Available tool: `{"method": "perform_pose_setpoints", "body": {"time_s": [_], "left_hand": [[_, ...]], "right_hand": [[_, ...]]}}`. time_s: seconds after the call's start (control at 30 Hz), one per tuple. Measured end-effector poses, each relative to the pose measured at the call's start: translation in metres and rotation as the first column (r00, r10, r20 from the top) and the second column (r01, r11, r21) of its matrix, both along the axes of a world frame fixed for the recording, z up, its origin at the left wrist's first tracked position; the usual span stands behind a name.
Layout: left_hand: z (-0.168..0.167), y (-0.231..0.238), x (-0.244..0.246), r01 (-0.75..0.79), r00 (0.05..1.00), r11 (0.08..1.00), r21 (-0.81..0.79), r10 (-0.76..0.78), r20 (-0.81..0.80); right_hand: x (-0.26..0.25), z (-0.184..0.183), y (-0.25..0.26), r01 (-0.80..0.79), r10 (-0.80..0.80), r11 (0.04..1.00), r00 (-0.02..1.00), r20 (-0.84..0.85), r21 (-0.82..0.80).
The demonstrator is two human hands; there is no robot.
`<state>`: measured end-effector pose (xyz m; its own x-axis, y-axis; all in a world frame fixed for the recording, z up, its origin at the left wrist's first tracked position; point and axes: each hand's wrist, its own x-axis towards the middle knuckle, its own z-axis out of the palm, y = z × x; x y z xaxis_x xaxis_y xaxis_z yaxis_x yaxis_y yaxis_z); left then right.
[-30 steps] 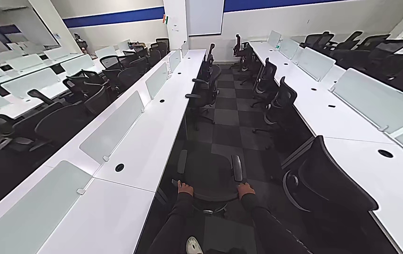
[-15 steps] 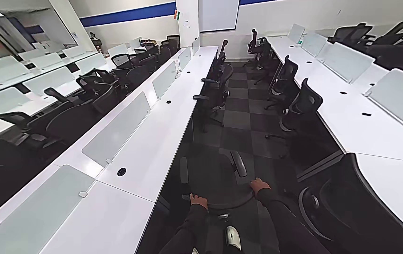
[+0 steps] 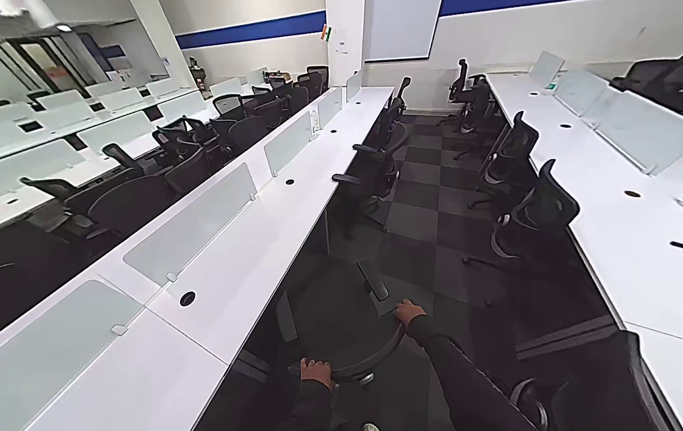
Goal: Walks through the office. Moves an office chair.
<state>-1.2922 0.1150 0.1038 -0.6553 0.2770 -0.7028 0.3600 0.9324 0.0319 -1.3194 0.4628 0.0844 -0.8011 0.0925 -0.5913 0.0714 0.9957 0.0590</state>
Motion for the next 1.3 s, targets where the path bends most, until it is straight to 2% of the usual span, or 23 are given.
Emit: {"method": "perform_pose_setpoints", "body": {"time_s": [0.17,0.3,0.4,0.5,0.57,0.6,0.67,0.7,0.73,0.77,0.87,0.9,1.13,1.3], "left_hand": [[-0.005,-0.014,-0.039,-0.043,0.999,0.997,0.066,0.045,-0.017],[-0.024,-0.035,-0.071,-0.078,0.996,0.989,0.124,0.083,-0.040],[-0.019,-0.024,-0.094,-0.117,0.992,0.987,0.108,0.121,-0.033],[-0.011,-0.018,-0.119,-0.152,0.988,0.984,0.097,0.153,0.004],[-0.008,-0.018,-0.137,-0.169,0.986,0.979,0.110,0.168,0.020],[-0.008,-0.020,-0.143,-0.178,0.984,0.977,0.115,0.176,0.027],[-0.011,-0.023,-0.158,-0.185,0.983,0.973,0.137,0.183,0.031],[-0.013,-0.026,-0.165,-0.180,0.984,0.971,0.156,0.179,0.023],[-0.015,-0.028,-0.172,-0.174,0.985,0.968,0.179,0.174,0.014],[-0.016,-0.030,-0.178,-0.166,0.986,0.965,0.201,0.168,0.007],[-0.022,-0.032,-0.189,-0.176,0.983,0.960,0.219,0.182,-0.010],[-0.024,-0.034,-0.195,-0.188,0.980,0.957,0.221,0.197,-0.023],[-0.030,-0.038,-0.228,-0.295,0.943,0.925,0.241,0.323,-0.085],[-0.038,-0.046,-0.250,-0.369,0.899,0.896,0.246,0.412,-0.150]], "right_hand": [[-0.061,0.002,0.011,0.035,-0.036,0.999,0.998,-0.058,-0.020],[-0.110,0.004,0.003,0.213,-0.215,0.977,0.960,-0.179,-0.034],[-0.150,0.000,-0.006,0.380,-0.378,0.924,0.891,-0.251,-0.044],[-0.191,0.007,-0.015,0.450,-0.456,0.890,0.883,-0.115,-0.078],[-0.212,0.017,-0.016,0.428,-0.441,0.886,0.897,-0.039,-0.180],[-0.219,0.022,-0.017,0.428,-0.451,0.859,0.892,-0.019,-0.283],[-0.234,0.017,-0.016,0.467,-0.564,0.692,0.825,-0.009,-0.551],[-0.244,0.009,-0.018,0.480,-0.631,0.600,0.776,-0.011,-0.640],[-0.253,0.002,-0.024,0.487,-0.680,0.555,0.733,-0.030,-0.674],[-0.261,-0.002,-0.033,0.501,-0.705,0.558,0.707,-0.059,-0.661],[-0.274,-0.001,-0.066,0.556,-0.706,0.672,0.681,-0.195,-0.490],[-0.283,0.000,-0.075,0.561,-0.707,0.682,0.670,-0.227,-0.469],[-0.344,0.002,-0.092,0.483,-0.666,0.709,0.699,-0.261,-0.514],[-0.382,-0.002,-0.100,0.429,-0.602,0.734,0.770,-0.212,-0.527]]}}
